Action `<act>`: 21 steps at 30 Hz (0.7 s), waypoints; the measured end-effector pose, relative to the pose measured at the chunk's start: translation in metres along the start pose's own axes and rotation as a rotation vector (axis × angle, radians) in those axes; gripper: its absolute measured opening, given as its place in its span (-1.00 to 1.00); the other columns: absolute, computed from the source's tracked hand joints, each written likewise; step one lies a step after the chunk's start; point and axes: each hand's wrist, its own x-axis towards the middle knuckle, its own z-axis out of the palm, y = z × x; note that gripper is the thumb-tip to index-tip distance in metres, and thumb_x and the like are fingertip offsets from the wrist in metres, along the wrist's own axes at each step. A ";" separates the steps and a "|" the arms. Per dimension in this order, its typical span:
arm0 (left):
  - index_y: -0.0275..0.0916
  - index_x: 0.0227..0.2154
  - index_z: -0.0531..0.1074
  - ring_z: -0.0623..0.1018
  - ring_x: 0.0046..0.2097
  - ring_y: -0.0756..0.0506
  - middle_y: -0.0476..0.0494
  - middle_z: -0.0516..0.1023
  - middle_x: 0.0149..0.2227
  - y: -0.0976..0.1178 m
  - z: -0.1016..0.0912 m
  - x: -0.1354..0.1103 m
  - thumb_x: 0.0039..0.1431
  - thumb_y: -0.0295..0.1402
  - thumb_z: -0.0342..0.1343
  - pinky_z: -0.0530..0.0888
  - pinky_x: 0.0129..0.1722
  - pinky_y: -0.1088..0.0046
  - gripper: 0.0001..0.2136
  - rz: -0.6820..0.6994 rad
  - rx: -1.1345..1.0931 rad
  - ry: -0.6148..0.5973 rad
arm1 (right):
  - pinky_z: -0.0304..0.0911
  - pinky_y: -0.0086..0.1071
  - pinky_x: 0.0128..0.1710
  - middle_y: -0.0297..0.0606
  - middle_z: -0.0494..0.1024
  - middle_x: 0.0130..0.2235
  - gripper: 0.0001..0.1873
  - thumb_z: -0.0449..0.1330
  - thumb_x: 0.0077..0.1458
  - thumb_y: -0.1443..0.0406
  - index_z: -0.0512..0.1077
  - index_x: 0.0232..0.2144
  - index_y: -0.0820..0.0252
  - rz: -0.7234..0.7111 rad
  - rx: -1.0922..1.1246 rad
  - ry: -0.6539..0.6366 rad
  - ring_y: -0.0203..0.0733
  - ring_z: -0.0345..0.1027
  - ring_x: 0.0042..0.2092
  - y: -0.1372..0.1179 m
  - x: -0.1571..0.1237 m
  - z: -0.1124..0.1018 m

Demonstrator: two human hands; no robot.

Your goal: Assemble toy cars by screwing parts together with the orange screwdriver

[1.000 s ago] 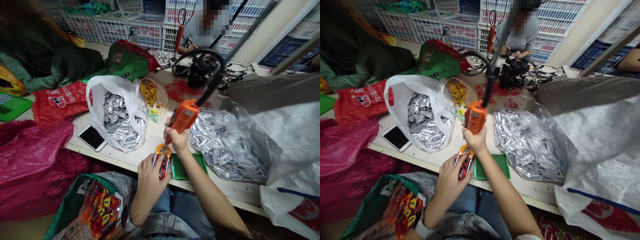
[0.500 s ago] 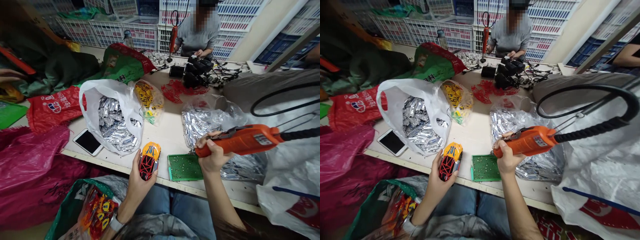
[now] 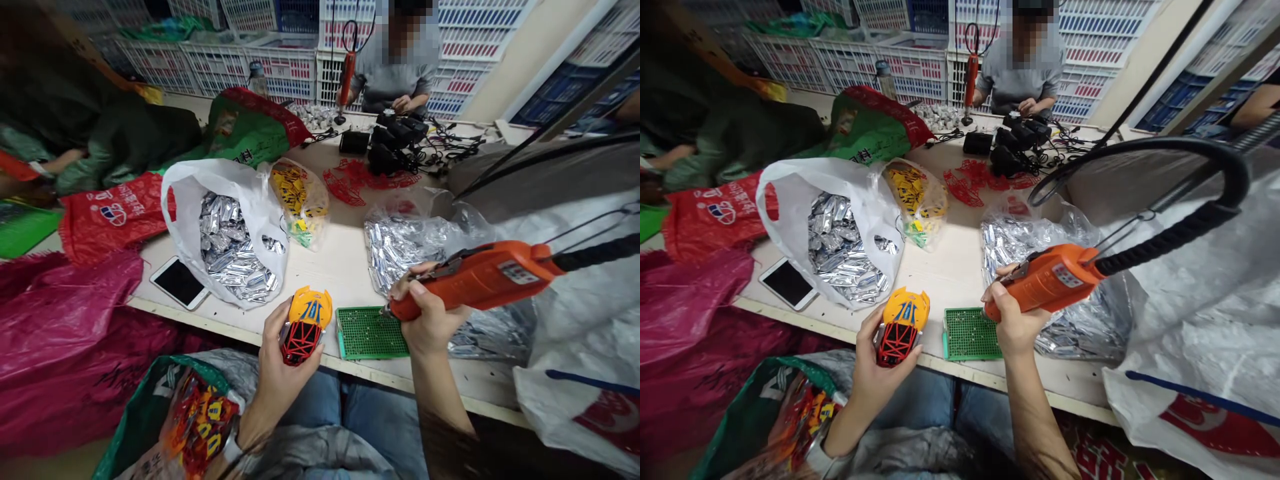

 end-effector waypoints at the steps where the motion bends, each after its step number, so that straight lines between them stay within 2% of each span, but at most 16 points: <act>1: -0.15 0.29 0.13 0.44 0.26 -0.24 -0.35 0.38 0.21 0.001 -0.001 0.002 0.12 -0.40 0.32 0.49 0.21 0.11 -0.28 0.030 -0.001 0.009 | 0.25 -0.40 -0.60 -0.47 0.42 -0.59 -0.83 0.31 -0.06 0.30 0.44 -0.35 0.17 0.003 -0.009 -0.009 -0.30 0.30 -0.61 0.000 0.000 -0.001; 5: -0.11 0.29 0.10 0.43 0.26 -0.23 -0.35 0.36 0.21 0.005 -0.004 0.008 0.13 -0.44 0.32 0.50 0.18 0.09 -0.27 0.112 0.007 0.027 | 0.29 -0.37 -0.58 -0.45 0.45 -0.55 -0.75 0.35 -0.04 0.28 0.44 -0.27 0.17 0.028 -0.080 -0.032 -0.27 0.35 -0.58 0.001 -0.001 -0.003; 8: -0.09 0.28 0.12 0.44 0.26 -0.24 -0.34 0.37 0.21 0.008 -0.005 0.008 0.12 -0.41 0.33 0.50 0.19 0.06 -0.28 0.090 0.016 0.035 | 0.31 -0.36 -0.56 -0.43 0.48 -0.54 -0.69 0.36 -0.03 0.25 0.44 -0.20 0.15 0.021 -0.116 -0.056 -0.24 0.38 -0.56 -0.001 -0.001 -0.004; 11: -0.11 0.25 0.18 0.46 0.24 -0.25 -0.32 0.40 0.20 0.018 -0.006 0.008 0.09 -0.33 0.36 0.49 0.19 0.08 -0.30 -0.084 -0.043 0.043 | 0.33 -0.36 -0.52 -0.38 0.52 -0.49 -0.69 0.35 0.01 0.21 0.44 -0.19 0.14 0.044 -0.112 -0.098 -0.23 0.40 -0.49 -0.006 -0.002 -0.003; 15: -0.14 0.23 0.21 0.57 0.11 -0.20 -0.28 0.44 0.17 0.045 -0.011 0.016 0.07 -0.25 0.35 0.59 0.03 0.28 -0.32 -0.475 -0.251 0.000 | 0.38 -0.30 -0.41 -0.34 0.54 -0.43 -0.68 0.35 0.02 0.17 0.45 -0.19 0.14 0.071 -0.106 -0.150 -0.21 0.42 -0.43 -0.010 -0.003 -0.003; 17: -0.13 0.24 0.21 0.56 0.13 -0.19 -0.26 0.43 0.19 0.057 -0.014 0.021 0.07 -0.25 0.33 0.57 0.06 0.29 -0.32 -0.573 -0.334 -0.027 | 0.39 -0.28 -0.38 -0.34 0.53 -0.43 -0.69 0.34 0.03 0.16 0.45 -0.19 0.14 0.075 -0.115 -0.166 -0.21 0.42 -0.42 -0.010 -0.004 -0.004; 21: -0.12 0.23 0.22 0.54 0.16 -0.20 -0.25 0.46 0.19 0.071 -0.018 0.027 0.02 -0.26 0.35 0.51 0.15 0.26 -0.30 -0.677 -0.454 -0.037 | 0.36 -0.31 -0.39 -0.35 0.53 -0.44 -0.72 0.33 0.06 0.18 0.45 -0.18 0.13 0.077 -0.116 -0.177 -0.23 0.40 -0.42 -0.010 -0.004 -0.005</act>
